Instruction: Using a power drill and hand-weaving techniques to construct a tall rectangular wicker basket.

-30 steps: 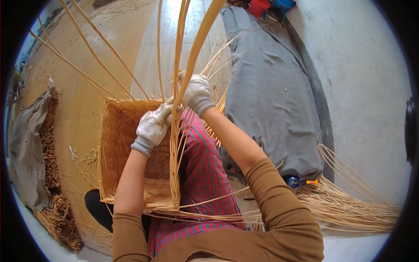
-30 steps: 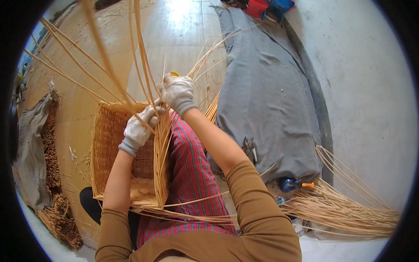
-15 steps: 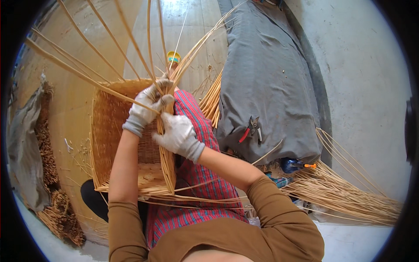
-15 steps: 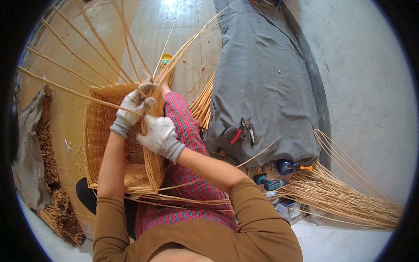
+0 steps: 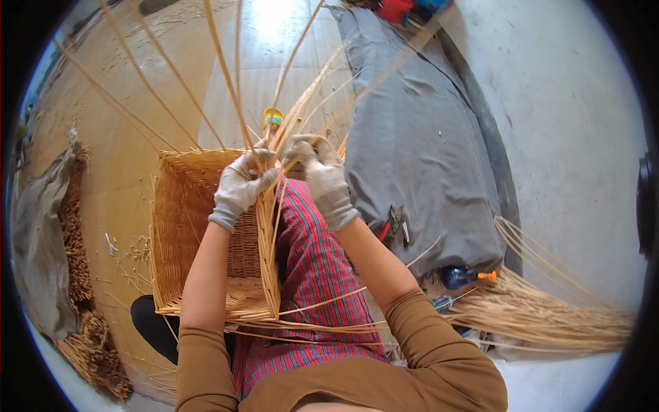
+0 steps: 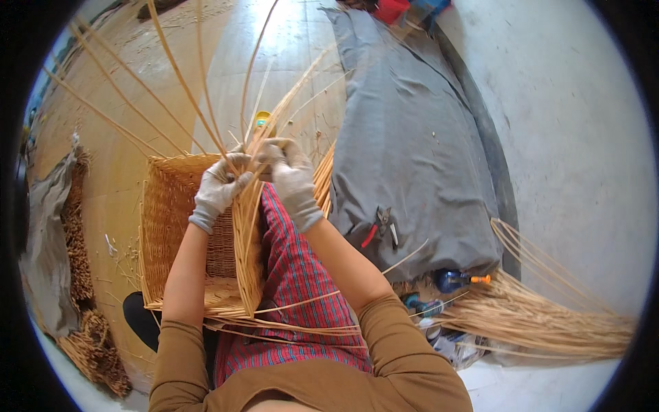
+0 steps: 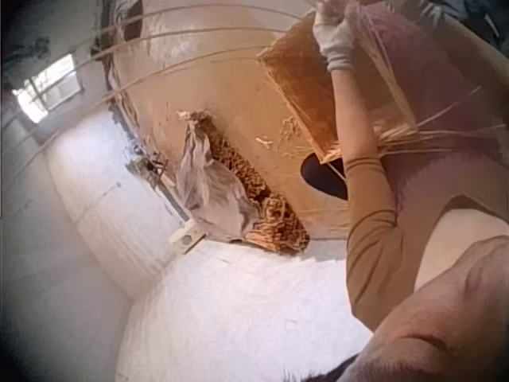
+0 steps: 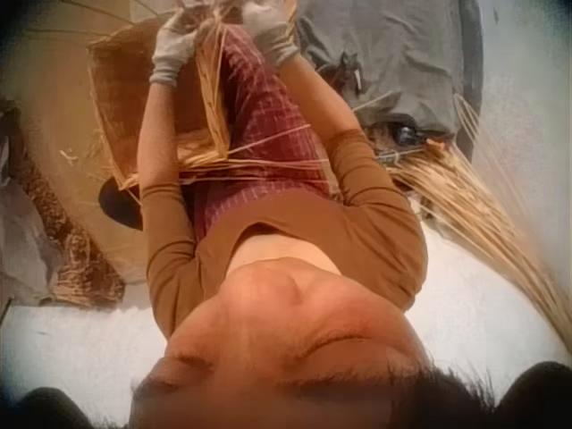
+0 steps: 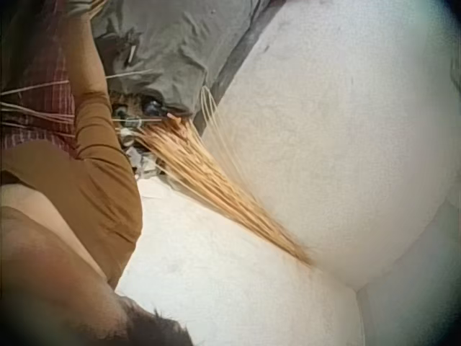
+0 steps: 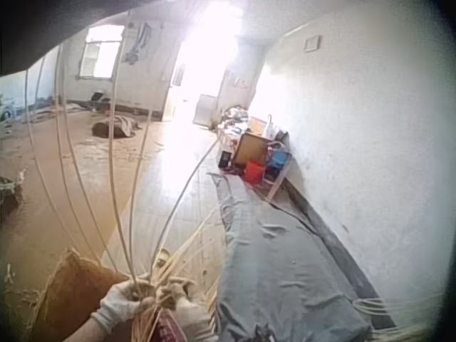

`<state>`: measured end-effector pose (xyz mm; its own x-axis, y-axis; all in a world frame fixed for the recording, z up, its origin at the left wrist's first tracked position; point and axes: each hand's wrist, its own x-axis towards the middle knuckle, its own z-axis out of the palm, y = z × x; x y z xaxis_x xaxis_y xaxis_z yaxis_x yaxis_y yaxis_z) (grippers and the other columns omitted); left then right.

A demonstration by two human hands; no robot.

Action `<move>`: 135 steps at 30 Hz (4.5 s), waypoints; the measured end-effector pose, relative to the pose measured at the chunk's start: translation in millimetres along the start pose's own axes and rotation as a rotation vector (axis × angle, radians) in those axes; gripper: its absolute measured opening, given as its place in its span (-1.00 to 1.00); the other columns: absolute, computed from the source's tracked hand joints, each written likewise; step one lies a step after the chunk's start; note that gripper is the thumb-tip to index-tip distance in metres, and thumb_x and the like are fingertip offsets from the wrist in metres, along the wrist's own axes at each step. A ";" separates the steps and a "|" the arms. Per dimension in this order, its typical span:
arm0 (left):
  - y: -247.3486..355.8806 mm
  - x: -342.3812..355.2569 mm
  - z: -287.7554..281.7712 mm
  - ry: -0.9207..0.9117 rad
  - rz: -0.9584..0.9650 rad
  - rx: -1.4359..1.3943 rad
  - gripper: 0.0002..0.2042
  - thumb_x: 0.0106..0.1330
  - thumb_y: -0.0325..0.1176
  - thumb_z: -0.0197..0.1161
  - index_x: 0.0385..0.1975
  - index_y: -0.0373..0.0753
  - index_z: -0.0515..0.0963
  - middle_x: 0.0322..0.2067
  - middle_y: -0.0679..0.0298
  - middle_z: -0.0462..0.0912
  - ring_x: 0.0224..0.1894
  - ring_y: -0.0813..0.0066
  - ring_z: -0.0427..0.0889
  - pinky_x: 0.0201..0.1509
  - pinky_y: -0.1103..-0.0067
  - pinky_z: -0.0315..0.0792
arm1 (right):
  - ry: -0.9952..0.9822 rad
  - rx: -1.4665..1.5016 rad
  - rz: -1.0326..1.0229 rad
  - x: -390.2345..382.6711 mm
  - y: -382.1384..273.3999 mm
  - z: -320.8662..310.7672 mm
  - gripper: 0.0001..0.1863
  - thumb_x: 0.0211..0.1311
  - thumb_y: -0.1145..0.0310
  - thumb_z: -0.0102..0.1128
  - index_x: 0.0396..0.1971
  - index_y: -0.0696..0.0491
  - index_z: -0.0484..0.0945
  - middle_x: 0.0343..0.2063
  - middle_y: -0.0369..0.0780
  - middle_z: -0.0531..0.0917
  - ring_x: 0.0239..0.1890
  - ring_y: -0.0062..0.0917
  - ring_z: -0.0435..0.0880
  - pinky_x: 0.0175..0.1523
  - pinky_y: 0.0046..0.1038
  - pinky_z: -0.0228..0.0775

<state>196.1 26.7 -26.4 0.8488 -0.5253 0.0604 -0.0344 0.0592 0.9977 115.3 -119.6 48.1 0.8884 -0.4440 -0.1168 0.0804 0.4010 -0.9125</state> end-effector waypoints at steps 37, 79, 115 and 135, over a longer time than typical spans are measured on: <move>40.2 -13.7 -1.6 0.117 0.205 1.223 -0.59 0.27 -0.41 0.11 0.13 0.01 0.57 0.20 0.31 0.56 0.15 0.29 0.56 0.33 0.27 0.30 | -0.255 -0.043 0.266 124.3 102.0 -4.1 -0.85 0.19 0.37 0.38 -0.36 0.14 0.67 -0.53 -0.26 0.69 -0.53 -0.53 0.66 -0.41 -0.48 0.54; 102.3 -227.0 -296.6 0.300 -0.210 1.742 -0.81 0.25 -0.27 0.29 -0.31 -0.21 0.47 -0.42 0.08 0.68 -0.33 0.00 0.68 -0.26 0.24 0.53 | -0.152 -0.275 0.444 126.1 71.3 89.7 -0.69 0.19 0.01 0.20 -0.24 -0.08 0.58 -0.30 -0.35 0.62 -0.20 -0.55 0.54 -0.14 -0.23 0.40; 112.2 -222.5 -207.8 0.131 -0.924 1.676 -0.18 0.16 0.28 0.29 0.28 -0.23 0.37 0.12 -0.06 0.57 0.13 0.07 0.59 0.20 0.37 0.46 | -0.187 -0.055 0.299 -32.1 156.4 -18.2 -0.78 0.35 0.17 0.18 -0.45 -0.04 0.55 -0.47 -0.46 0.53 -0.41 -0.73 0.42 -0.22 -0.60 0.32; 89.7 -128.1 -32.4 -0.168 0.068 0.882 -0.68 0.42 -0.28 0.15 0.09 -0.24 0.42 -0.25 0.12 0.61 -0.20 0.21 0.70 -0.17 0.40 0.58 | 0.095 -0.168 0.142 -45.2 148.3 0.2 -0.81 0.16 0.33 0.35 -0.52 0.12 0.62 -0.58 -0.37 0.61 -0.52 -0.64 0.49 -0.29 -0.49 0.40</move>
<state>101.4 126.8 54.3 0.7443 -0.6655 0.0553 -0.5329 -0.5420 0.6497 87.2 -39.8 -81.9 0.8382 -0.4693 -0.2778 -0.1257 0.3295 -0.9358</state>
